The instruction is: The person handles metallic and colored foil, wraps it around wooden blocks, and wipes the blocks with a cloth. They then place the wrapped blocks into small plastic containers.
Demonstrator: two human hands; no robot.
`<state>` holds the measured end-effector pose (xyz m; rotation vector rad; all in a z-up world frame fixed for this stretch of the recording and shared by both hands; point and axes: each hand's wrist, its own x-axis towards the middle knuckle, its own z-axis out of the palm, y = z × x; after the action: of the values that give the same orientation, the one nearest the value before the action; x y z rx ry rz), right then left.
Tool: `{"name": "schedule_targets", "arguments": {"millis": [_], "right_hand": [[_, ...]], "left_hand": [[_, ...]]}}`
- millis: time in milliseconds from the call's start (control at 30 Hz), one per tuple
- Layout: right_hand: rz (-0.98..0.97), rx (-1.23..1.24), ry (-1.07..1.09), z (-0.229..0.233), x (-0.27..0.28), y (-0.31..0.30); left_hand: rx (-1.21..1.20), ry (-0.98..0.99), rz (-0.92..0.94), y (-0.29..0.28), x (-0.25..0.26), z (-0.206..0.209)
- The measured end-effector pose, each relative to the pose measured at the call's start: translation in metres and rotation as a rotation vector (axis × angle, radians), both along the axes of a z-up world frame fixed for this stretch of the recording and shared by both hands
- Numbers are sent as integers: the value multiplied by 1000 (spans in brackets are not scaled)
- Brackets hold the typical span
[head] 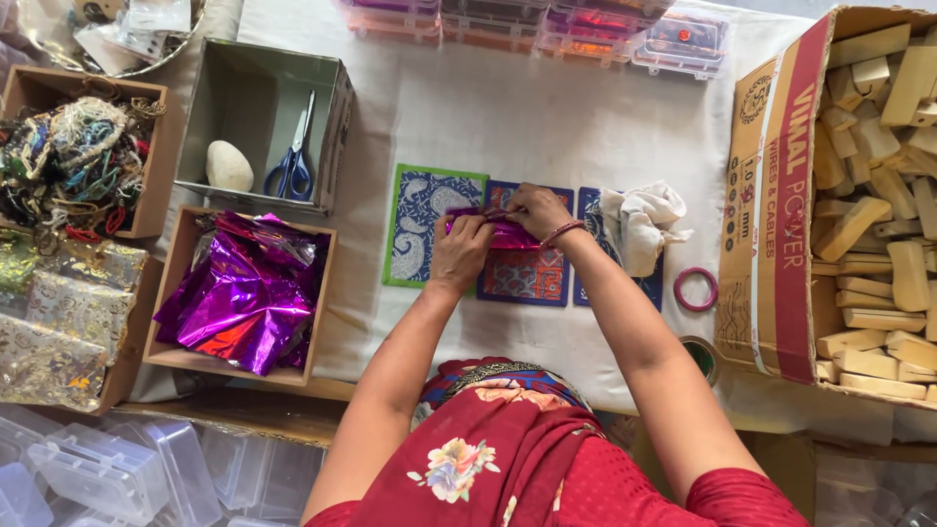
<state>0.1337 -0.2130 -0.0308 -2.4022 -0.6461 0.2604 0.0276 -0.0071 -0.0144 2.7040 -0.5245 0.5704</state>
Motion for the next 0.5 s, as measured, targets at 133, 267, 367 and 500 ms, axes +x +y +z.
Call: {"name": "schedule_targets", "arguments": {"millis": [133, 267, 367, 500], "right_hand": [[106, 155, -44, 11, -17, -2], [129, 61, 4, 20, -39, -3], [142, 115, -112, 16, -53, -1], [105, 39, -126, 23, -60, 1]], "left_hand": [[-1, 46, -6, -1, -8, 7], [36, 6, -19, -1, -11, 15], [-2, -12, -13, 0, -6, 26], [-85, 151, -24, 15, 12, 32]]}}
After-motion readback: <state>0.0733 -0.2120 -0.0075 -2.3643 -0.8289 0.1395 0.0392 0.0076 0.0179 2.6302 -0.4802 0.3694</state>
